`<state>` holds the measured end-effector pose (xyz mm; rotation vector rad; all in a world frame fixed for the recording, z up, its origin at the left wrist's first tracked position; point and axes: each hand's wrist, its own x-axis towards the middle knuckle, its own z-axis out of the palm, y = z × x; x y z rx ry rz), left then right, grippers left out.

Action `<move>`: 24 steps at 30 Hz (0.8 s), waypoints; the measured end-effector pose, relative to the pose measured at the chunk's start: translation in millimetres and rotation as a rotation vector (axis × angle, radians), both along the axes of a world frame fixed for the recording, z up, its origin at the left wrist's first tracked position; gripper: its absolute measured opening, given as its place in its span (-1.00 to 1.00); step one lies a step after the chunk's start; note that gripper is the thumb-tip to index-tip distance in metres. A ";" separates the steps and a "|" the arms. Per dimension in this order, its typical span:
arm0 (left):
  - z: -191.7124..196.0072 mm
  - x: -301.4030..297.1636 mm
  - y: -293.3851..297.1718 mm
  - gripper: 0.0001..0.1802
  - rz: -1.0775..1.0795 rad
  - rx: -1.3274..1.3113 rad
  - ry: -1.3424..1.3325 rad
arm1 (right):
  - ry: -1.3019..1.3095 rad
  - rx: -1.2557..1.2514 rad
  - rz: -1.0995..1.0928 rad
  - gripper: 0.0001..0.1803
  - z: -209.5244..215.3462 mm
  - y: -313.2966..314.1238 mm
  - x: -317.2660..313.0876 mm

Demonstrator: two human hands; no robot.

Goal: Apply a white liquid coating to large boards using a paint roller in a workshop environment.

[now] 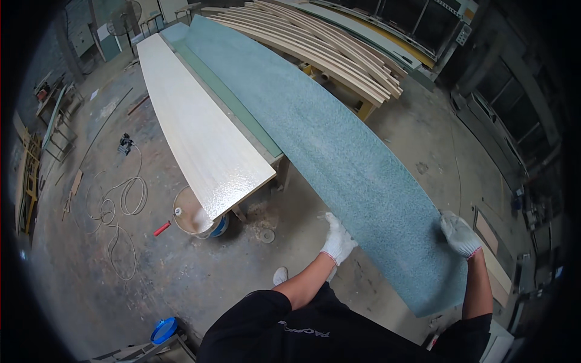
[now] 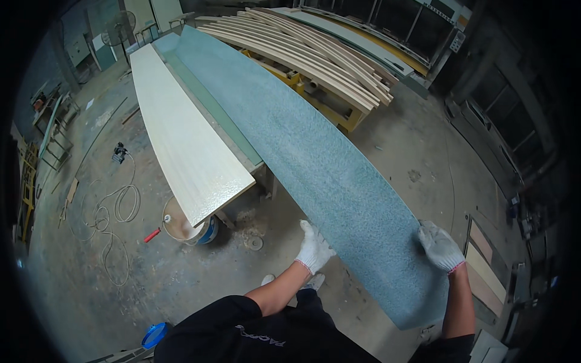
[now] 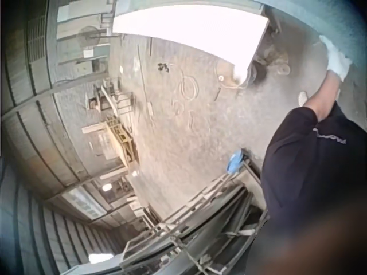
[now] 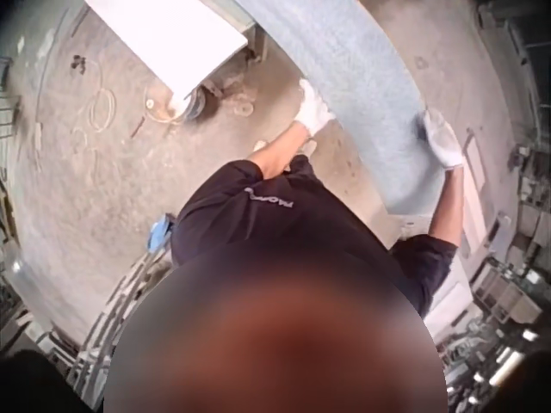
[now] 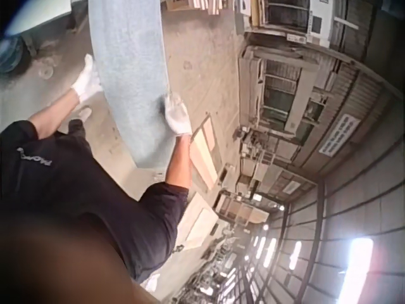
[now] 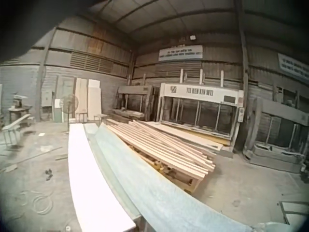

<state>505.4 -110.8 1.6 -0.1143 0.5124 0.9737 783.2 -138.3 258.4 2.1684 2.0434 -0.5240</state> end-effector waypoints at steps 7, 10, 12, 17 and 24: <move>0.2 -4.1 -7.1 0.30 0.035 -0.038 -0.003 | 0.110 -0.064 -0.042 -0.49 28.2 -60.2 23.6; -2.2 -6.8 -8.2 0.30 0.033 -0.027 -0.053 | 0.199 -0.133 -0.156 -0.52 33.7 -90.2 37.5; -5.4 -4.7 -6.5 0.34 0.010 -0.006 -0.071 | 0.067 -0.135 -0.154 -0.52 29.6 -118.3 73.0; 7.8 -5.0 5.2 0.30 0.013 -0.011 0.001 | -0.037 -0.139 -0.188 -0.46 47.8 -175.7 101.1; 10.1 -3.2 -1.3 0.32 0.094 -0.005 -0.002 | -0.398 -0.271 0.115 -0.52 30.6 -255.3 195.8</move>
